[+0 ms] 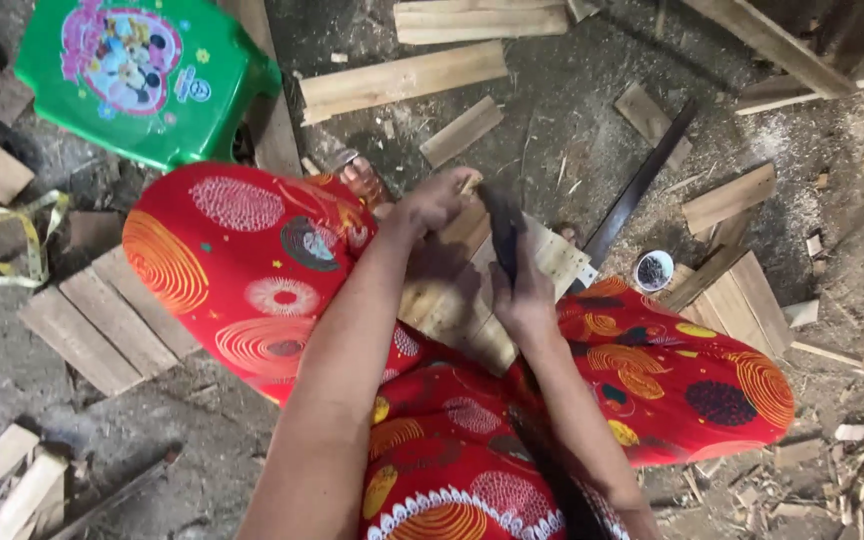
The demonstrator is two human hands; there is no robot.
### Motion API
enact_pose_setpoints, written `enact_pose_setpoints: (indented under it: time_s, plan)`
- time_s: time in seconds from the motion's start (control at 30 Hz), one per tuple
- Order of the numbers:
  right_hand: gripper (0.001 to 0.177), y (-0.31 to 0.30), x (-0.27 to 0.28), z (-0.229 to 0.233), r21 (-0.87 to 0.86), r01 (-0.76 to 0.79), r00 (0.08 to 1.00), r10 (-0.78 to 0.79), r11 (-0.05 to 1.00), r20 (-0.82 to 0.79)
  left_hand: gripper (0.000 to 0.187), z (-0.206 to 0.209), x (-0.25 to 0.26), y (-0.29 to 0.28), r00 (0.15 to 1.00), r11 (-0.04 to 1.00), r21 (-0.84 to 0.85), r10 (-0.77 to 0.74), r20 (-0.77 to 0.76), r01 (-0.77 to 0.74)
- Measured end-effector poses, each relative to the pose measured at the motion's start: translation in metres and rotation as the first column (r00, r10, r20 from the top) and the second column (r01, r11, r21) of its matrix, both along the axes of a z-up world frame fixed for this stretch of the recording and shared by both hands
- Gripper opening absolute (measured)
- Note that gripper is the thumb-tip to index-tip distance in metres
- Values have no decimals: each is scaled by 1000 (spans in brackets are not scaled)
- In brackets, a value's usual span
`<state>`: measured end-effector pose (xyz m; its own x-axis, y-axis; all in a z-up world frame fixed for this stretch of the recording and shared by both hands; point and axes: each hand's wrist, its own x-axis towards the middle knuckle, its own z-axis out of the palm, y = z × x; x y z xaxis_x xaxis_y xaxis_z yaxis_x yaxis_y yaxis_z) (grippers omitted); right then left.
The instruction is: Assembling a small wooden box by nailing wooden slats together using a hammer.
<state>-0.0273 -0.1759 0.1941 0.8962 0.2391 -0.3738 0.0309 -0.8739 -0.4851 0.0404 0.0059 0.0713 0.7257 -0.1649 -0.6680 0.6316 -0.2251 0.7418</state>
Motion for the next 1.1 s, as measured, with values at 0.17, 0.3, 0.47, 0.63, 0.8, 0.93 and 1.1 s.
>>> enact_pose_setpoints:
  time_s: [0.17,0.3,0.47,0.63,0.8,0.93,1.1]
  plan:
    - [38,-41,1,-14,175,117,980,-142,978,140,49,37,-18,11,997,993,117,-7,80,-2]
    - [70,-43,0,1,233,69,979,-111,970,170,43,-46,-26,1,984,993,5,113,138,-115]
    - [54,-59,4,18,-180,-404,879,435,897,194,96,-75,-35,3,951,796,-585,282,126,-159]
    - [45,-61,37,13,-322,-653,577,725,686,375,84,-60,-39,8,966,859,-477,248,71,-186]
    - [54,-64,55,2,-216,-728,534,736,650,417,73,-78,-38,15,960,840,-511,266,91,-184]
    - [62,-71,43,-24,-325,-741,359,756,587,548,86,-54,-42,18,961,764,-599,274,-35,-240]
    - [48,-49,54,-6,-517,-619,327,793,591,515,79,-89,-35,16,939,690,-659,336,-75,-300]
